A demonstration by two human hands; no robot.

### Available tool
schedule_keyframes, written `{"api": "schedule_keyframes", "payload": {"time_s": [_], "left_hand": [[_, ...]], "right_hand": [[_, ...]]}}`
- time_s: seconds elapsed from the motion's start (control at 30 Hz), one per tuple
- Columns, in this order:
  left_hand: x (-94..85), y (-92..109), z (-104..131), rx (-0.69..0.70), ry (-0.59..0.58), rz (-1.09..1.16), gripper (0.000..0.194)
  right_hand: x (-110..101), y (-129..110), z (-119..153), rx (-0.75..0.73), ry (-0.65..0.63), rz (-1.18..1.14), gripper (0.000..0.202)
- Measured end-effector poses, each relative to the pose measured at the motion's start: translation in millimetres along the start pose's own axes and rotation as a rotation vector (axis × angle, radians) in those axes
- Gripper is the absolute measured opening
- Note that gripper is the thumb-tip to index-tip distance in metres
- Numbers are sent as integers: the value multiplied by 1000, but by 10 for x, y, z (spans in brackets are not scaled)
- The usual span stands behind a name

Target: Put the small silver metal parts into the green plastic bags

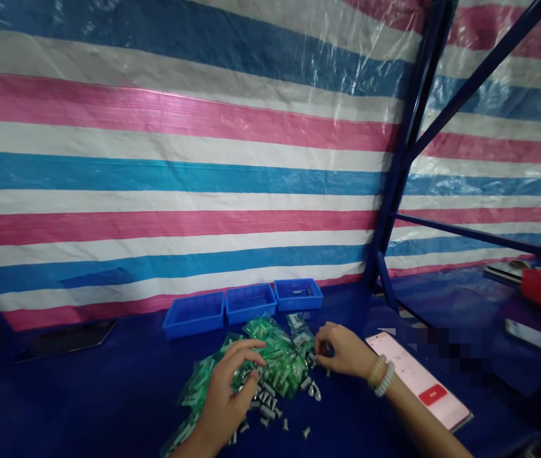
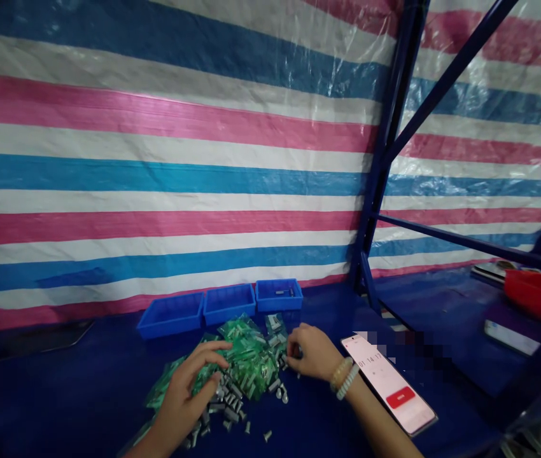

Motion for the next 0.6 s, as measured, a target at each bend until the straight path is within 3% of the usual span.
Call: {"api": "schedule_keyframes", "payload": {"time_s": [0.1,0.27,0.37,0.47,0.6], "left_hand": [[-3,4,-3,1,-2,-3,17],[-16,47,-4,8,-1,-15,17],[-16,52,-3,6,7,-7,17],[-3,57,-5,-11,10,46,20],[32,98,1,-52,-19,139,32]], "right_hand": [[73,-78,78,36,-20,91,2],[182,-37,122,39,102,114,8],[137,-25,125,53,174,41,10],[18,-142,97,68,289,-191,6],[-66,-539,-10,36,330,-615,6]]}}
Point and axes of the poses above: each hand's wrist, its own z-axis away from the middle knuckle, its own x-axis out of the palm, y = z × x, the point moved 1 cm from there along -z, towards the middle knuckle, and after that the axes turned 5 degrees about -x, right-handed, at the moved point
